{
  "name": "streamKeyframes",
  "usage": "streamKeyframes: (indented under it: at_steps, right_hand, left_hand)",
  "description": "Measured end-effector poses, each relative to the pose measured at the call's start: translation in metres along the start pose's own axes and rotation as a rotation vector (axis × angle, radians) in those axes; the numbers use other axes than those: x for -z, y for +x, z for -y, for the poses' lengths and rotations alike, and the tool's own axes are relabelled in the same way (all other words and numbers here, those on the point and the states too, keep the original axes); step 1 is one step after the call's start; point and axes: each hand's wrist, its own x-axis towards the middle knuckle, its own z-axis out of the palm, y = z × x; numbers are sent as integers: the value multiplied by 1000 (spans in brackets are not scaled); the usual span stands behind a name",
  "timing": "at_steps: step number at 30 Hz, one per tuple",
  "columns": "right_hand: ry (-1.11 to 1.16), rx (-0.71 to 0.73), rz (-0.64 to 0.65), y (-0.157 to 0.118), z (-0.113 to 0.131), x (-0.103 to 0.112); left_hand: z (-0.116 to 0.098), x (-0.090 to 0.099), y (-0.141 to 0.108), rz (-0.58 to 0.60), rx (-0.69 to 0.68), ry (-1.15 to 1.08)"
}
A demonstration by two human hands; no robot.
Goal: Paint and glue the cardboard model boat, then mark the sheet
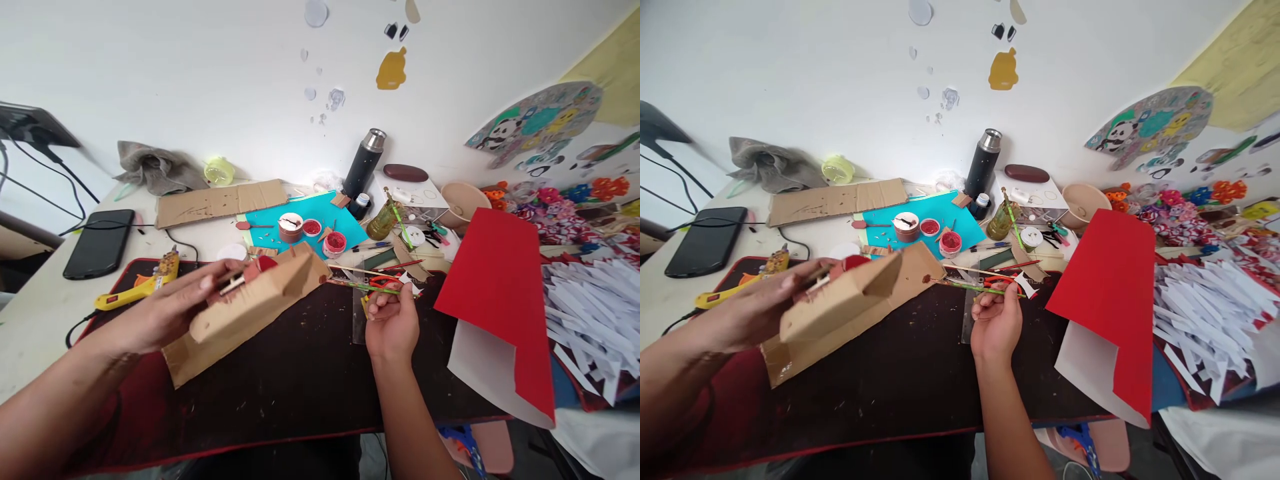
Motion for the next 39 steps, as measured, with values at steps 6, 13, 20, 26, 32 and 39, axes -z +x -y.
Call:
streamKeyframes:
  at_steps: [6,13,20,26,32,39]
  right_hand:
    - [35,-44,-33,-7,-3,-10]
    - [8,-101,48,-22,-8,-3]
    - [-28,-126,64,-25,-11,-4]
    - [-58,-204,80,-35,-19,-18]
    - [-73,-286,113,-49,-30,-36]
    - [-84,-351,97,-63,-44,-24]
  left_hand:
    - [-11,6,27,-8,80,-234]
    - [-15,-13,39,102,70,-253]
    - [-14,-26,40,194,116,-264]
    - [0,-27,35,267,157,-353]
    - [10,-24,26,289,257,-393]
    - [6,-9,25,136,205,-427]
